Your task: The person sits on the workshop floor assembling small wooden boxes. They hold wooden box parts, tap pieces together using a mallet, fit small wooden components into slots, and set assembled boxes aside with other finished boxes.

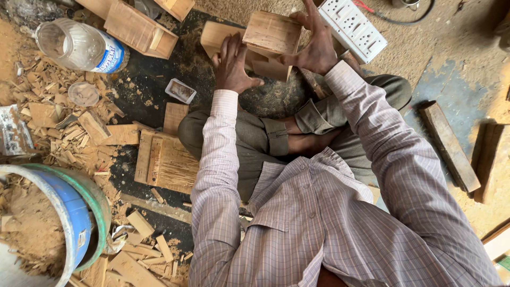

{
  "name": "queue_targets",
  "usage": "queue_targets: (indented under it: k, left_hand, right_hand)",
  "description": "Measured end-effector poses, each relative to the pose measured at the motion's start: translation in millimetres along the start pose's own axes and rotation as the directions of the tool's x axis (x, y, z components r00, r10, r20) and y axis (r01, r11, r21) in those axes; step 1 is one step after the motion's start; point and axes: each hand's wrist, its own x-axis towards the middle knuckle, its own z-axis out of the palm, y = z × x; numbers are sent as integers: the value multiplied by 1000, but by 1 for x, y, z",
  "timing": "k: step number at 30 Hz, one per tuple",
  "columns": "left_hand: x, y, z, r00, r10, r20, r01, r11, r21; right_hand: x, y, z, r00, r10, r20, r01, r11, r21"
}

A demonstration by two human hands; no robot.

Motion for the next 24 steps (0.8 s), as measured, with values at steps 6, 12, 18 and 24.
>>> queue_targets:
  k: [6, 12, 18, 24]
  left_hand:
    - [15, 27, 0, 960, 131, 246, -217, 907, 361]
    - [-12, 41, -21, 913, 219, 344, -250, 967, 50]
    - [-43, 58, -70, 919, 301, 254, -280, 953, -115]
    - [-66, 83, -108, 890, 313, 332, -253, 944, -211]
  right_hand:
    - [-15, 0, -39, 987, 140, 84, -142, 990, 18]
    - [-26, -9, -85, 953, 179, 242, -181, 983, -13]
    - [-35, -33, -115, 953, 73, 293, -130, 975, 180]
    - [-58, -48, -120, 955, 126, 269, -194, 949, 247]
